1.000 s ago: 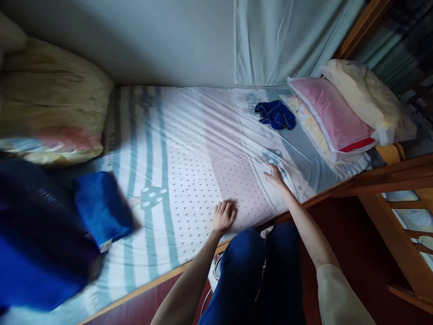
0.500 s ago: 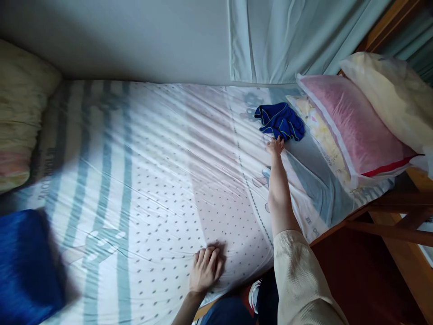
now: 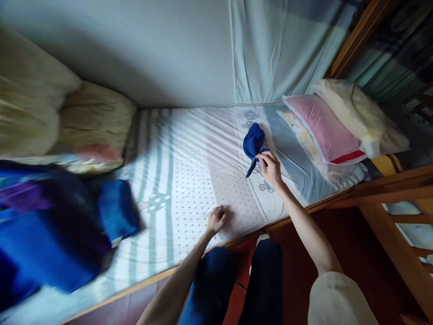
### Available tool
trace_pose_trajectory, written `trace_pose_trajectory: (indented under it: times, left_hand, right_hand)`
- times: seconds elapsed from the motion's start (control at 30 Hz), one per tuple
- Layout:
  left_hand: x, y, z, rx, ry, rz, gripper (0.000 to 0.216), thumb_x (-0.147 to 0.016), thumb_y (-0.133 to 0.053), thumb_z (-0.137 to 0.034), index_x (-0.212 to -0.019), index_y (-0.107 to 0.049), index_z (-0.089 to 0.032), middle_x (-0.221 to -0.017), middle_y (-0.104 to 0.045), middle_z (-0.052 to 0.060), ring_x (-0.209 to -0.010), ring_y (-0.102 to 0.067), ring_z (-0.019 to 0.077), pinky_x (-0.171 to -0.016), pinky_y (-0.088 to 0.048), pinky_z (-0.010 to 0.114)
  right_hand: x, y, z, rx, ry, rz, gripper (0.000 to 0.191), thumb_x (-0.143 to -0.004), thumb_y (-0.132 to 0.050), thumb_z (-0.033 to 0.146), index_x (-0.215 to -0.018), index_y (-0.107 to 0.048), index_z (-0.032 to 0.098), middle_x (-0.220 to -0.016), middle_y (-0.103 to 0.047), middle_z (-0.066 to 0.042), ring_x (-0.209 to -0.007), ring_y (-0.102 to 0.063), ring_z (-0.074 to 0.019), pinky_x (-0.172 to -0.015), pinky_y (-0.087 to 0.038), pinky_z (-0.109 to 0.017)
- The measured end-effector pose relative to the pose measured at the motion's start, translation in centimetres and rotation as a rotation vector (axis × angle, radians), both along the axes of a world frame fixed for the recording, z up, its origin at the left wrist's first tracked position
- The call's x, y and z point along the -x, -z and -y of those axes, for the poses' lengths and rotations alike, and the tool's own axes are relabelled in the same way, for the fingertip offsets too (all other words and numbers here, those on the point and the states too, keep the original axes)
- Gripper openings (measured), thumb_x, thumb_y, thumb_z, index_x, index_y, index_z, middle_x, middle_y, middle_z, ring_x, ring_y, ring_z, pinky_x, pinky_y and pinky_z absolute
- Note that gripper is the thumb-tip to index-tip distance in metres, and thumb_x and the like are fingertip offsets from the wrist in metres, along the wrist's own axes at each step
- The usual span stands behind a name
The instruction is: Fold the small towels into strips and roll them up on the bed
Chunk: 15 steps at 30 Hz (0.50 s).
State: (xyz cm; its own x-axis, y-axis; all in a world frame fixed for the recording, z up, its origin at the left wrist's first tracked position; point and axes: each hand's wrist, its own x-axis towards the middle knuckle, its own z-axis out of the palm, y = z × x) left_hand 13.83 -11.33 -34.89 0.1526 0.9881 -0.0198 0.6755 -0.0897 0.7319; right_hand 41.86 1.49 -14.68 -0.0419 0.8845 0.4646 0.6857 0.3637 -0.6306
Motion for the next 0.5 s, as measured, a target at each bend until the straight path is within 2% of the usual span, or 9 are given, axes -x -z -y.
trace_pose_trajectory:
  times: [0.03, 0.1, 0.13, 0.2, 0.23, 0.3, 0.33, 0.4, 0.5]
  left_hand:
    - [-0.2, -2.8, -0.2, 0.037, -0.063, 0.092, 0.018, -0.091, -0.048, -0.029, -0.082, -0.063, -0.021, -0.084, -0.070, 0.008, -0.081, -0.067, 0.0225, -0.077, -0.060, 0.038]
    - [-0.5, -9.4, 0.0, -0.036, -0.138, 0.290, 0.025, -0.098, -0.046, -0.036, -0.100, -0.065, -0.020, -0.103, -0.073, 0.010, -0.095, -0.070, 0.0215, -0.085, -0.062, 0.037]
    - [-0.6, -12.9, 0.5, -0.098, -0.099, 0.371, 0.030, -0.102, -0.045, -0.040, -0.114, -0.065, -0.020, -0.117, -0.072, 0.012, -0.106, -0.071, 0.0220, -0.090, -0.062, 0.037]
    - [-0.7, -19.7, 1.9, -0.176, 0.110, 0.413, 0.048, -0.101, -0.055, -0.052, -0.138, -0.057, -0.021, -0.136, -0.067, 0.015, -0.121, -0.068, 0.0247, -0.095, -0.062, 0.038]
    - [-0.7, -22.9, 2.7, -0.197, 0.203, 0.379, 0.055, -0.098, -0.061, -0.056, -0.141, -0.057, -0.021, -0.136, -0.068, 0.015, -0.120, -0.069, 0.0255, -0.095, -0.063, 0.038]
    - [-0.4, -28.2, 4.2, -0.224, 0.343, 0.296, 0.053, -0.096, -0.066, -0.057, -0.133, -0.063, -0.019, -0.122, -0.074, 0.013, -0.107, -0.074, 0.0251, -0.094, -0.063, 0.038]
    - [-0.2, -30.3, 4.9, -0.232, 0.372, 0.270, 0.048, -0.098, -0.065, -0.055, -0.129, -0.066, -0.018, -0.115, -0.076, 0.011, -0.103, -0.075, 0.0244, -0.092, -0.064, 0.037]
    - [0.3, -33.4, 6.2, -0.266, 0.408, 0.191, 0.032, -0.100, -0.061, -0.043, -0.119, -0.070, -0.017, -0.104, -0.077, 0.009, -0.096, -0.076, 0.0229, -0.089, -0.064, 0.035]
    - [1.4, -35.9, 8.1, -0.345, 0.422, 0.051, 0.019, -0.097, -0.057, -0.025, -0.103, -0.073, -0.017, -0.096, -0.077, 0.007, -0.092, -0.076, 0.0216, -0.090, -0.063, 0.035]
  right_hand:
    - [0.9, -2.2, 3.1, 0.001, -0.052, 0.021, 0.029, -0.108, -0.049, 0.033, -0.107, -0.077, 0.026, -0.110, -0.071, -0.010, -0.109, -0.069, -0.0249, -0.105, -0.054, -0.039]
    - [2.8, -6.2, 8.7, -0.002, -0.134, 0.045, 0.031, -0.108, -0.046, 0.032, -0.111, -0.077, 0.028, -0.112, -0.071, -0.010, -0.108, -0.069, -0.0241, -0.102, -0.055, -0.037]
    - [3.7, -7.8, 11.0, -0.005, -0.167, 0.047, 0.032, -0.109, -0.045, 0.031, -0.114, -0.077, 0.028, -0.113, -0.072, -0.010, -0.108, -0.069, -0.0238, -0.102, -0.056, -0.037]
    - [5.5, -10.5, 14.8, -0.005, -0.224, 0.040, 0.033, -0.108, -0.045, 0.029, -0.121, -0.075, 0.029, -0.115, -0.072, -0.009, -0.110, -0.069, -0.0235, -0.103, -0.056, -0.037]
    - [6.3, -11.5, 16.3, 0.000, -0.251, 0.036, 0.033, -0.107, -0.045, 0.027, -0.123, -0.074, 0.029, -0.115, -0.072, -0.008, -0.111, -0.069, -0.0237, -0.104, -0.056, -0.038]
    - [7.6, -12.9, 18.8, 0.008, -0.294, 0.024, 0.033, -0.104, -0.048, 0.023, -0.125, -0.073, 0.029, -0.116, -0.072, -0.007, -0.112, -0.068, -0.0240, -0.105, -0.056, -0.039]
    - [8.1, -13.3, 19.8, 0.008, -0.305, 0.014, 0.032, -0.103, -0.049, 0.021, -0.123, -0.073, 0.028, -0.116, -0.072, -0.007, -0.112, -0.068, -0.0239, -0.104, -0.056, -0.039]
    - [8.8, -13.5, 21.7, 0.002, -0.299, -0.013, 0.029, -0.100, -0.051, 0.018, -0.117, -0.073, 0.026, -0.113, -0.072, -0.007, -0.106, -0.069, -0.0226, -0.100, -0.057, -0.037]
    - [9.6, -12.2, 24.3, -0.007, -0.204, -0.076, 0.023, -0.096, -0.053, 0.017, -0.106, -0.072, 0.024, -0.105, -0.073, -0.006, -0.095, -0.069, -0.0200, -0.090, -0.059, -0.033]
